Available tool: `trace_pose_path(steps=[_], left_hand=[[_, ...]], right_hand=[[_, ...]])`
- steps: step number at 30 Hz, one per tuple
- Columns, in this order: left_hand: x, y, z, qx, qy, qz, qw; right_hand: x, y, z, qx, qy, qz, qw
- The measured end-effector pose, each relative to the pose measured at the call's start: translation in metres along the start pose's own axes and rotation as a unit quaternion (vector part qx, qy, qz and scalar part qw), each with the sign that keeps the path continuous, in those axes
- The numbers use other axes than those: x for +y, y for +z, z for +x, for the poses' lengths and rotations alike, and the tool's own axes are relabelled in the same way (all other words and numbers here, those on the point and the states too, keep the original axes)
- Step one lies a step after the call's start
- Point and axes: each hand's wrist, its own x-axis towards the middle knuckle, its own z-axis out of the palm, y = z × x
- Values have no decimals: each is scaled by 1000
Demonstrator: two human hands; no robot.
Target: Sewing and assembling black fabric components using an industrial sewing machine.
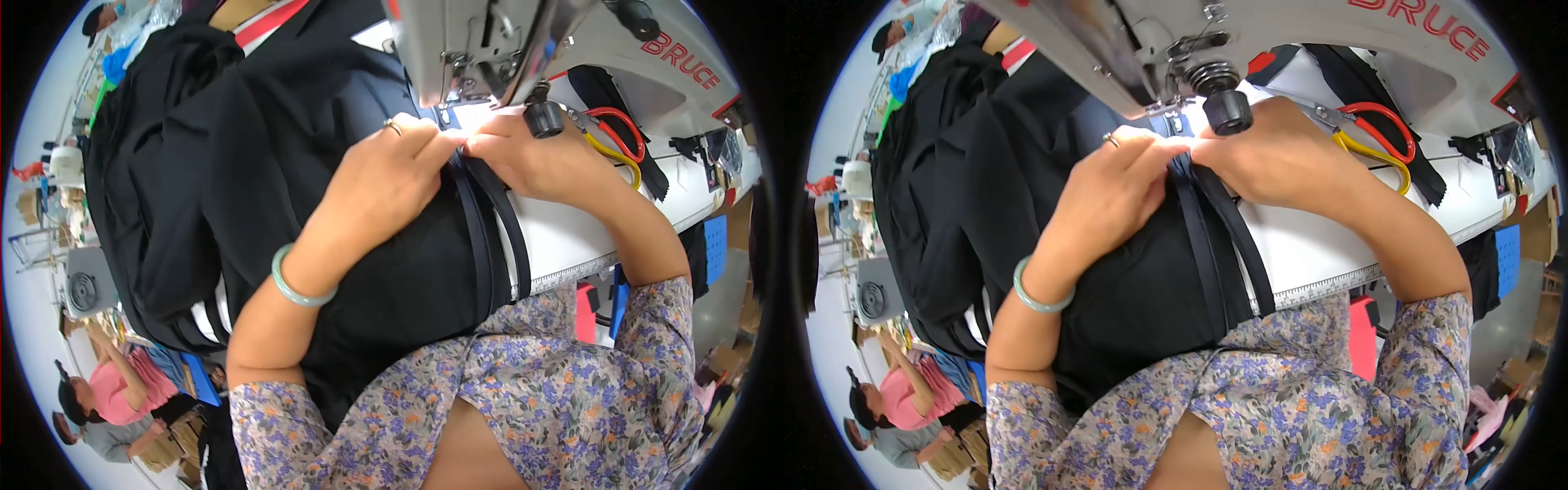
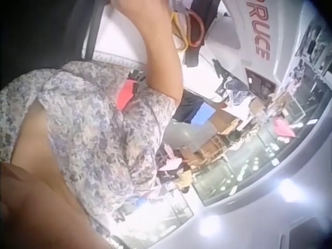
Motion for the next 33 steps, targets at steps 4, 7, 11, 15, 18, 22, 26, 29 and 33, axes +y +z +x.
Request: trace_pose_path(steps=[4,7,11,15,18,22,26,29,33], left_hand=[[9,0,0,-32,-17,53,998],[6,-1,-1,-53,-42,36,997],[-4,-6,-1,-54,-38,-32,997],[-7,-5,0,-39,-32,-38,998],[-7,-2,-3,-20,-17,-27,999],[1,-3,-2,-28,-22,18,999],[-1,-4,0,-37,-37,12,999],[-9,-3,0,-46,-41,-34,998],[-16,6,-3,-1,-14,-74,997]], right_hand=[[-7,3,-4,-20,32,-15,999],[-7,4,-6,-10,38,-15,999],[-6,6,5,31,28,10,999],[-4,8,9,14,65,22,998],[-2,6,15,5,98,81,992],[7,8,16,36,46,57,997],[3,3,17,22,82,89,992],[6,11,15,54,77,69,993],[6,9,15,-4,141,110,984]])
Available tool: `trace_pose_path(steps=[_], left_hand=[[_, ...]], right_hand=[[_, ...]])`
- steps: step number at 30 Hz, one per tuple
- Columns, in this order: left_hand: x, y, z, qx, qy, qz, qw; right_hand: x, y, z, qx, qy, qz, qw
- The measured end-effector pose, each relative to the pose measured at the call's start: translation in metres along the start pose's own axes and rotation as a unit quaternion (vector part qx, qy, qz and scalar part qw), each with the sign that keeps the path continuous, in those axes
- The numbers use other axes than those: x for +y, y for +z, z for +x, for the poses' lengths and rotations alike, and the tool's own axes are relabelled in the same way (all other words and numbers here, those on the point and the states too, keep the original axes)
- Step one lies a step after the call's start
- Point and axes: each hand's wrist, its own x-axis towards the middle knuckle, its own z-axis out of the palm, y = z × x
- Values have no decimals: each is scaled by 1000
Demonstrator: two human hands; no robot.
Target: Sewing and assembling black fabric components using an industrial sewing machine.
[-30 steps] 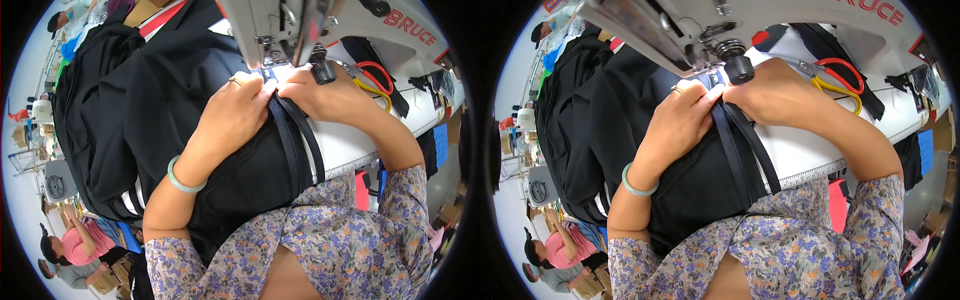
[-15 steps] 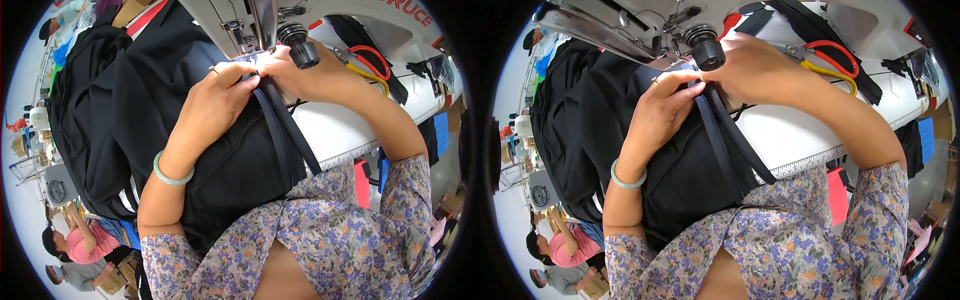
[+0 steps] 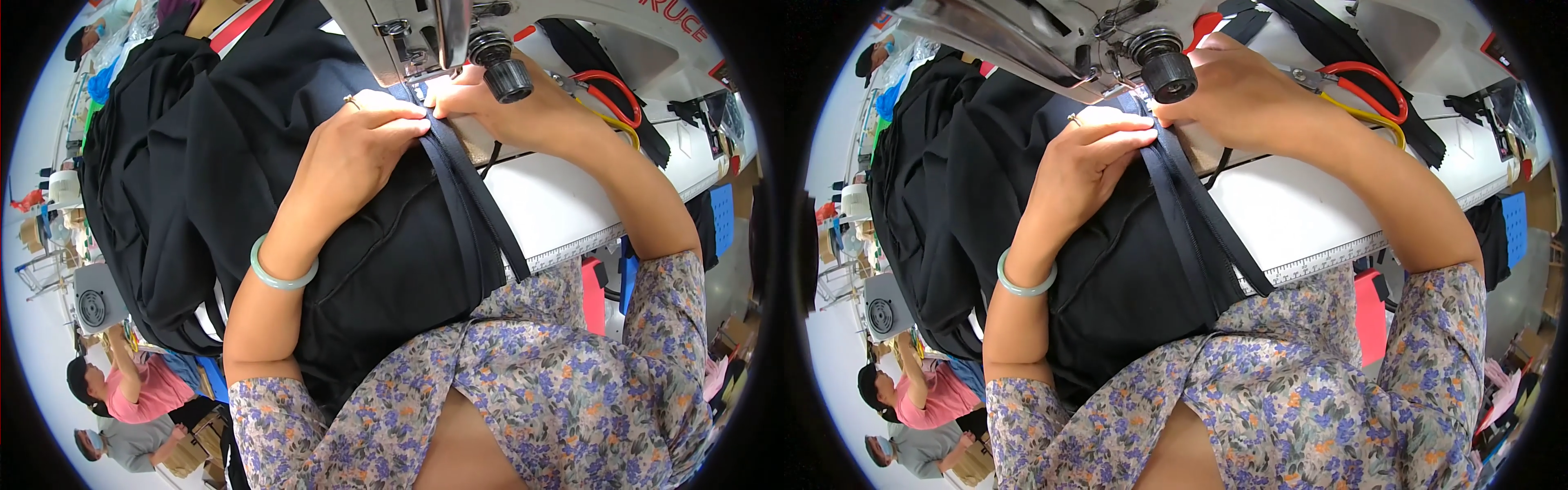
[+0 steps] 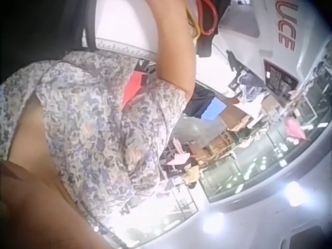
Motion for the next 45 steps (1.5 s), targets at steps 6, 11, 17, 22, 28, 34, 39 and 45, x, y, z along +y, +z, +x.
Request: trace_pose_path(steps=[6,11,17,22,28,34,39,45], left_hand=[[-20,-1,8,9,0,42,999],[-26,-18,13,-41,-1,16,999],[73,-40,-11,-157,-24,33,987],[60,-10,-27,-40,-47,76,995],[12,-24,-15,-63,88,-2,994],[44,-21,-20,-94,68,106,988],[45,-15,-26,-46,52,165,984],[43,-30,-9,-29,-77,95,992]], right_hand=[[5,-3,3,60,-5,-7,998],[6,8,6,122,-52,-91,987],[3,-8,-17,108,-152,-94,978],[-13,-13,-21,54,-236,-11,970],[-17,-8,-23,35,-207,-41,977],[-22,-1,-19,53,-197,-16,979],[-28,7,-12,54,-210,-57,975],[-27,21,-10,117,-192,-63,972]])
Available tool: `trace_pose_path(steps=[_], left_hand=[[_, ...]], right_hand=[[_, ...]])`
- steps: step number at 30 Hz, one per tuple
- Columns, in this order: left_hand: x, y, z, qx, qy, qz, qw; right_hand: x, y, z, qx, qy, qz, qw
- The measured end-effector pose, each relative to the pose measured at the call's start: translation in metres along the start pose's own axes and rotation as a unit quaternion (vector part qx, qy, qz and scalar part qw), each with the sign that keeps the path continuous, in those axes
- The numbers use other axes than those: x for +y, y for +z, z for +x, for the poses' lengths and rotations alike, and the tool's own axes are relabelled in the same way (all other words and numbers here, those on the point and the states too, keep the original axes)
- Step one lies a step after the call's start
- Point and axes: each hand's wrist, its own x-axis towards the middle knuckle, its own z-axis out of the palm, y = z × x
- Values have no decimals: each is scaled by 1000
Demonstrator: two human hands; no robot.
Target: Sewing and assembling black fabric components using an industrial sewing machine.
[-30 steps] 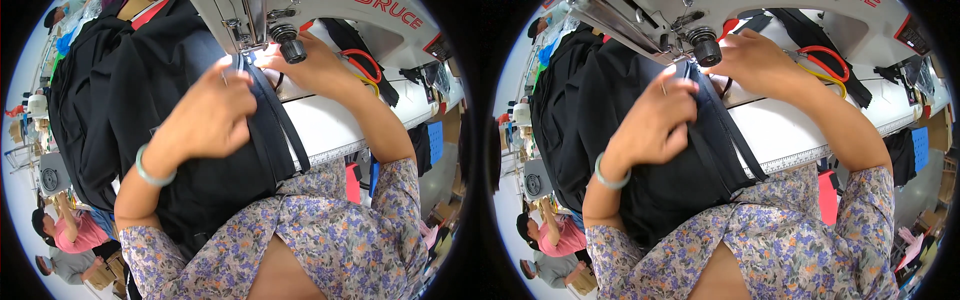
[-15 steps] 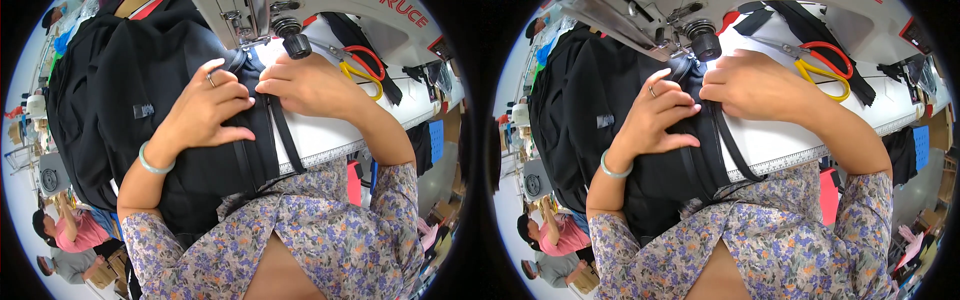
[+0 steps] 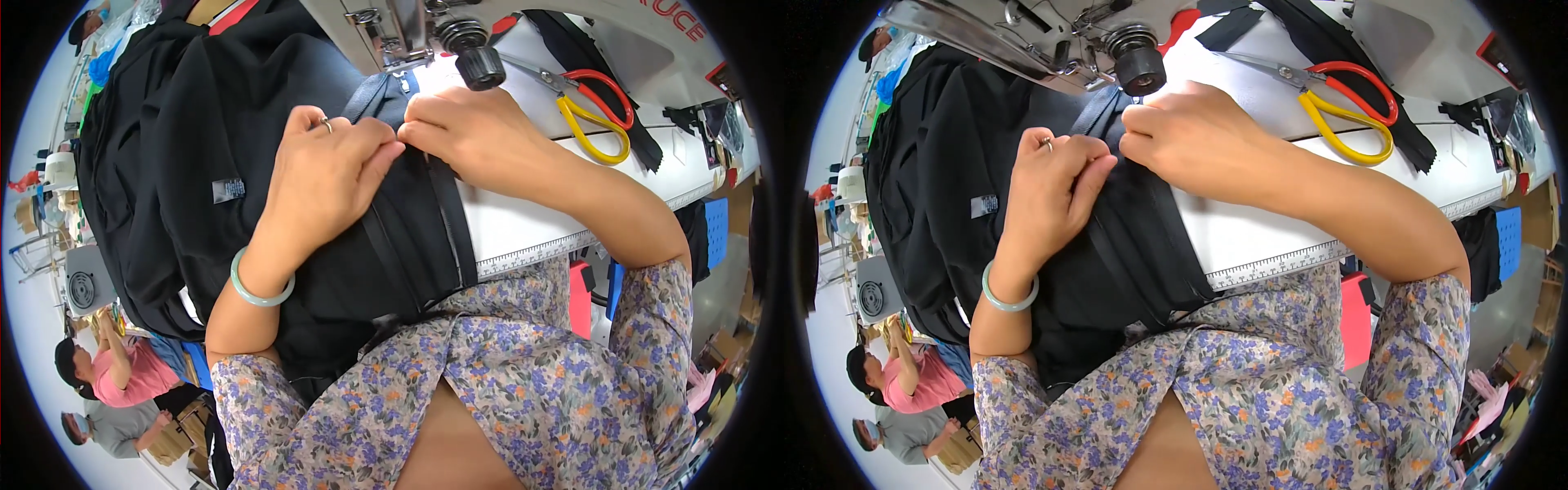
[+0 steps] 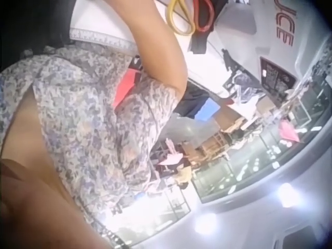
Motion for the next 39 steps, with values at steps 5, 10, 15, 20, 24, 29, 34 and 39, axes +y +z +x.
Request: trace_pose_path(steps=[5,10,15,20,24,29,34,39], left_hand=[[-2,-13,5,-30,-51,4,998],[11,-3,-12,-60,100,89,989],[19,12,-16,-24,67,92,993],[14,23,-16,9,53,97,994],[12,27,-16,41,73,49,995],[12,29,-29,18,98,3,995],[12,25,-37,28,107,17,994],[12,34,-44,80,65,-23,994]], right_hand=[[4,-8,0,60,-92,-114,987],[-2,-21,-15,-44,-159,-64,984],[2,-35,-11,-82,-120,-36,989],[9,-39,0,-14,-38,-23,999],[3,-43,2,5,39,-49,998],[0,-43,6,-8,50,30,998],[-7,-37,12,-72,100,157,980],[-12,-31,18,-119,247,196,942]])
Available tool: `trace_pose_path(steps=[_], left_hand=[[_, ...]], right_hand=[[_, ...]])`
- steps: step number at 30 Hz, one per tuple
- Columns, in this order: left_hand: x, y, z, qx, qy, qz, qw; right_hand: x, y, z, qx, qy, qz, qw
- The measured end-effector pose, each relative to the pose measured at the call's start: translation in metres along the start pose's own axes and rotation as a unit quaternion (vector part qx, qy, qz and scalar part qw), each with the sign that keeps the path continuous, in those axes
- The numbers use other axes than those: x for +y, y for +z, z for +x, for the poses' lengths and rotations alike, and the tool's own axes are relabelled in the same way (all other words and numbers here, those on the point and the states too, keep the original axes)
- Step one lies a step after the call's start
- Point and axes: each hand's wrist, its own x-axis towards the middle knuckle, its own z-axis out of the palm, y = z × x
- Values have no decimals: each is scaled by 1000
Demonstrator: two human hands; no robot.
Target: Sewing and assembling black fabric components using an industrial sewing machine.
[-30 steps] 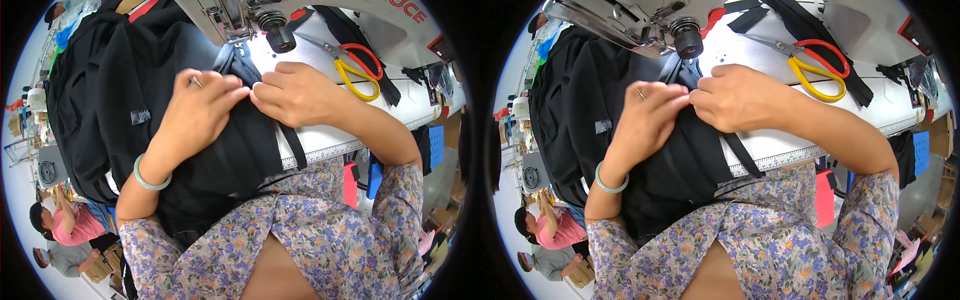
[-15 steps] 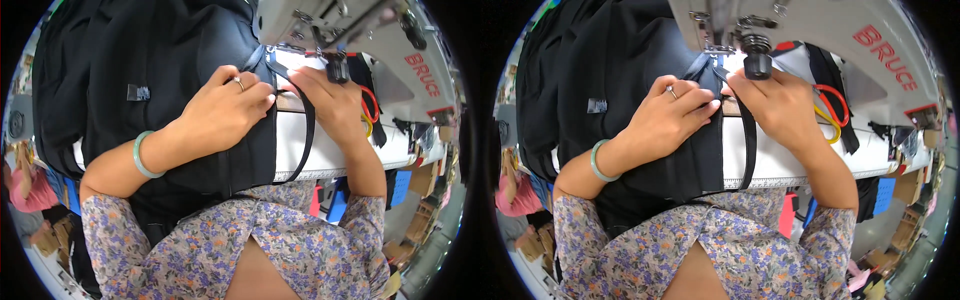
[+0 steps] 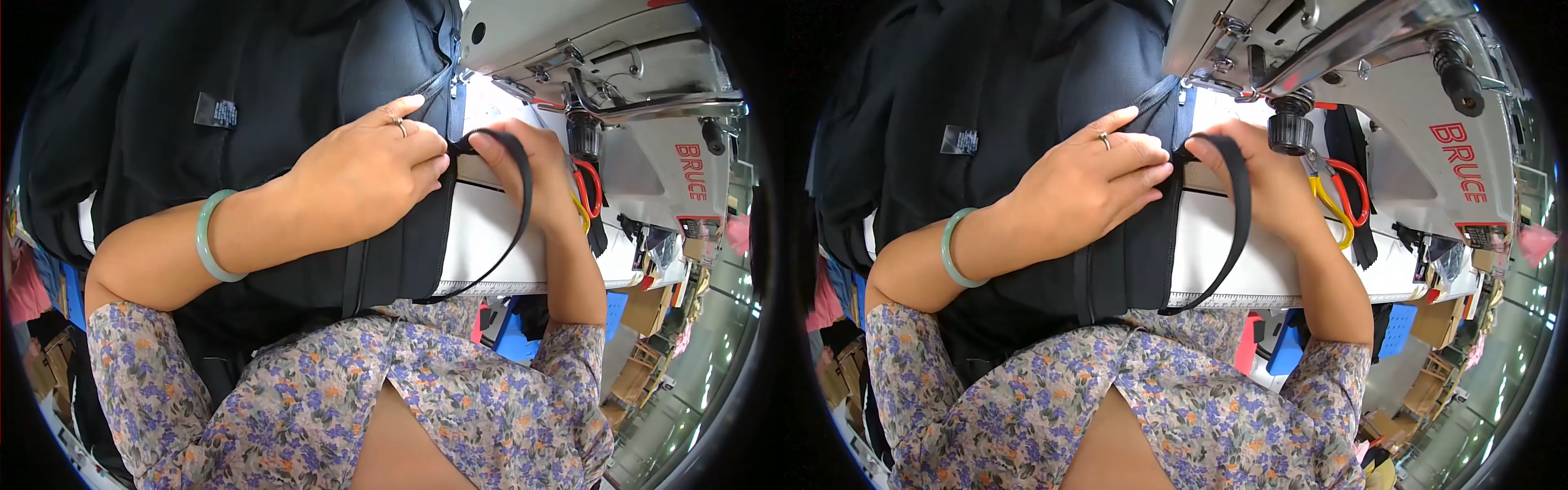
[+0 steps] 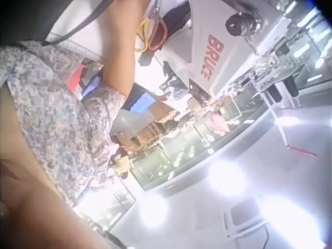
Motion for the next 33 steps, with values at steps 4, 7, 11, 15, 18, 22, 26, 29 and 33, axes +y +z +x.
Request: trace_pose_path(steps=[4,7,11,15,18,22,26,29,33], left_hand=[[-2,-1,1,0,-21,-41,999],[-2,-1,2,7,-21,-37,999],[-2,-2,3,5,-28,-15,999],[-1,-8,6,-19,-41,-47,998],[-5,-11,8,-33,-43,-46,997],[0,-9,11,-13,-69,-38,997],[-3,-9,10,-38,-67,-24,997],[-8,-9,8,-20,-46,-17,999],[-12,-10,9,-24,-54,-48,997]], right_hand=[[7,-1,7,-12,67,26,997],[5,0,3,-5,62,21,998],[4,-3,0,-17,-21,-10,1000],[4,-6,-5,-26,-207,-105,972],[-5,-4,-7,-7,-254,-161,954],[-8,-7,-11,-29,-296,-230,927],[-9,-2,-14,-2,-300,-224,927],[-10,-2,-14,-7,-294,-234,927],[-11,0,-15,4,-285,-230,930]])
